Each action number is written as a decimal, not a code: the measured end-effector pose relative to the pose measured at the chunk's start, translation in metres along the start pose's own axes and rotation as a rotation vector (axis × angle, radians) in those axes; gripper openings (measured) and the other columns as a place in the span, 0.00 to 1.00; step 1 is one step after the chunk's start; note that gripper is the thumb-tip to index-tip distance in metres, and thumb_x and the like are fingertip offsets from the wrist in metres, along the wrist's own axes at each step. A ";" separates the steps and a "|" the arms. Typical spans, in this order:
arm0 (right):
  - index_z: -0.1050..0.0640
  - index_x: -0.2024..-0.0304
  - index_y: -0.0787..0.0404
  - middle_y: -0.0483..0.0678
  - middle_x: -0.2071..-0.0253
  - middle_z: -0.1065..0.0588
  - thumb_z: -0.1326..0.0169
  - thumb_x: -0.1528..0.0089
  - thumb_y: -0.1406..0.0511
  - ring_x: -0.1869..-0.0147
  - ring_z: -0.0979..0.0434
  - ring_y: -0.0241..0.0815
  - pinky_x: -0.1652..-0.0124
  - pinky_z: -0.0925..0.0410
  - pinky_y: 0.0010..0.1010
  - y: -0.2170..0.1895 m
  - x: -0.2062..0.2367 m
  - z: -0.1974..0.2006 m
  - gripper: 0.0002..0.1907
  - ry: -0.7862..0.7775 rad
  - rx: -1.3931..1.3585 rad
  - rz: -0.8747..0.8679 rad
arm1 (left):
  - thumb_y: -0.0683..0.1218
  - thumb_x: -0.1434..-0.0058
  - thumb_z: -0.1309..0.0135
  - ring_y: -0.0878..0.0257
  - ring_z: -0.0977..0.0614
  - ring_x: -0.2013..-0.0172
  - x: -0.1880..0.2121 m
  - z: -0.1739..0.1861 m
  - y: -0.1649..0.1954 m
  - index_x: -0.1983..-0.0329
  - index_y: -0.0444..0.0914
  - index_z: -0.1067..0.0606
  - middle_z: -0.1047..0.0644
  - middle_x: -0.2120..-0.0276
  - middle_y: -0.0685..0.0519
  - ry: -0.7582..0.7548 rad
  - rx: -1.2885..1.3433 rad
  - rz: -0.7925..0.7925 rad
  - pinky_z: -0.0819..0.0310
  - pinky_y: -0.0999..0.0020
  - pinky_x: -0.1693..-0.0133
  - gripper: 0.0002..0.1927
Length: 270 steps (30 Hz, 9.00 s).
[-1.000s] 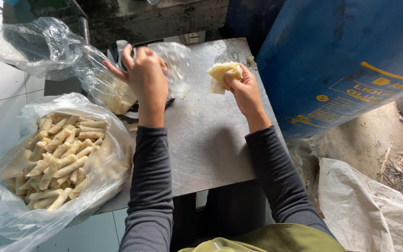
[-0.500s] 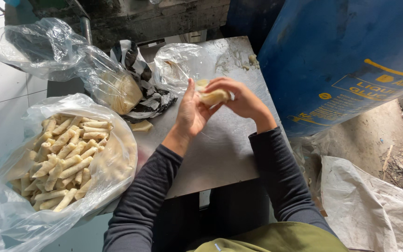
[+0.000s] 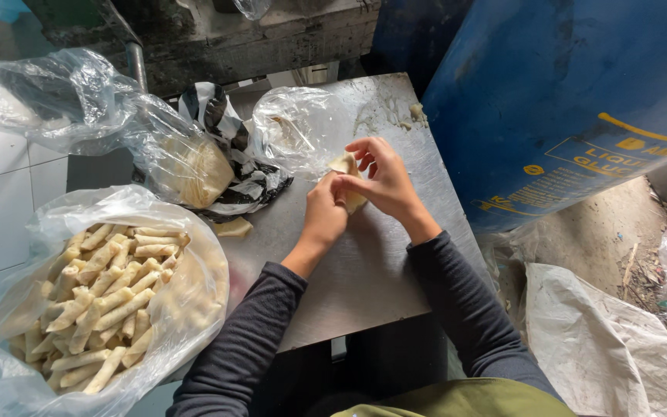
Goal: The person wraps pieces of dough in thin pastry sheets at a metal table, folding each wrapper around the filling and placing the finished wrapped rolls into a large plastic bag filled with similar rolls. They occasionally reach into the bag of dough pieces and take new wrappers to continue wrapping.
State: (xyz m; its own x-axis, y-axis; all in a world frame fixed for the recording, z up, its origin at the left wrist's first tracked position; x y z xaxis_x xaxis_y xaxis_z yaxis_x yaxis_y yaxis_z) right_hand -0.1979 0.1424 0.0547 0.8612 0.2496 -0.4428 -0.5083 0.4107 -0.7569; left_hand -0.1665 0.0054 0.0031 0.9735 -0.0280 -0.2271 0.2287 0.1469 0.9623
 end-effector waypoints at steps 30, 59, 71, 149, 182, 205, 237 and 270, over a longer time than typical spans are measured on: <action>0.15 0.62 0.58 0.47 0.62 0.21 0.42 0.41 0.73 0.55 0.22 0.50 0.54 0.29 0.39 0.044 -0.030 0.010 0.09 0.204 0.628 0.246 | 0.34 0.32 0.61 0.64 0.24 0.47 -0.007 0.023 -0.032 0.35 0.43 0.36 0.30 0.41 0.50 0.148 0.783 0.422 0.24 0.65 0.49 0.24; 0.18 0.59 0.61 0.45 0.61 0.22 0.33 0.42 0.67 0.60 0.24 0.35 0.60 0.28 0.27 -0.012 -0.015 -0.002 0.10 -0.319 0.038 0.024 | 0.30 0.38 0.54 0.60 0.21 0.49 -0.011 0.017 -0.025 0.26 0.39 0.48 0.27 0.45 0.43 0.015 0.903 0.345 0.22 0.70 0.49 0.37; 0.19 0.59 0.64 0.42 0.67 0.23 0.36 0.37 0.66 0.64 0.26 0.30 0.63 0.30 0.23 -0.003 -0.010 -0.013 0.08 -0.344 -0.155 -0.112 | 0.37 0.37 0.42 0.64 0.17 0.55 -0.012 0.027 -0.012 0.31 0.32 0.40 0.20 0.53 0.45 0.129 0.588 0.209 0.19 0.71 0.53 0.32; 0.18 0.56 0.63 0.44 0.64 0.19 0.44 0.33 0.67 0.63 0.22 0.31 0.62 0.29 0.24 0.077 -0.011 0.033 0.07 0.179 -0.669 -0.440 | 0.39 0.33 0.46 0.71 0.19 0.65 -0.010 0.029 -0.019 0.39 0.31 0.27 0.18 0.61 0.50 0.125 0.406 0.232 0.23 0.76 0.63 0.19; 0.13 0.65 0.59 0.47 0.63 0.18 0.38 0.41 0.72 0.59 0.18 0.45 0.57 0.26 0.34 0.035 -0.011 0.022 0.05 0.099 0.390 0.152 | 0.38 0.32 0.49 0.69 0.19 0.62 -0.008 0.030 -0.014 0.39 0.32 0.29 0.19 0.57 0.48 0.177 0.483 0.258 0.21 0.75 0.60 0.18; 0.24 0.50 0.62 0.46 0.52 0.24 0.32 0.45 0.67 0.49 0.25 0.39 0.53 0.29 0.30 -0.013 -0.010 0.019 0.23 -0.272 -0.060 0.101 | 0.41 0.34 0.52 0.57 0.19 0.50 -0.008 0.021 -0.020 0.31 0.29 0.39 0.27 0.46 0.39 -0.020 1.063 0.405 0.22 0.65 0.48 0.28; 0.20 0.49 0.65 0.50 0.52 0.21 0.43 0.32 0.68 0.50 0.19 0.37 0.47 0.26 0.28 0.073 -0.015 0.013 0.10 0.178 -1.150 -0.406 | 0.36 0.34 0.48 0.71 0.19 0.65 -0.016 0.037 -0.009 0.41 0.31 0.28 0.19 0.59 0.51 0.142 0.580 0.202 0.24 0.77 0.64 0.18; 0.15 0.66 0.61 0.48 0.63 0.19 0.39 0.42 0.71 0.59 0.18 0.47 0.57 0.26 0.33 0.003 -0.008 0.020 0.03 -0.027 0.414 0.148 | 0.35 0.33 0.48 0.72 0.23 0.64 -0.014 0.038 -0.002 0.40 0.33 0.28 0.21 0.58 0.51 0.190 0.514 0.204 0.26 0.77 0.63 0.18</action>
State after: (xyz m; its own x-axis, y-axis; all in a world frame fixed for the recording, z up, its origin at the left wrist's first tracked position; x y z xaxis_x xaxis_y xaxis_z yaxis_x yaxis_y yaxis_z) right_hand -0.2067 0.1592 0.0653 0.7814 0.3524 -0.5150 -0.5904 0.6846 -0.4274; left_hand -0.1798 -0.0318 0.0103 0.9908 0.1352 -0.0070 0.0569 -0.3689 0.9277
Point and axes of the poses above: each hand's wrist, its own x-axis away from the middle knuckle, its own z-axis out of the back of the hand, y = z × x, the point moved 6 cm from there along -x, towards the middle knuckle
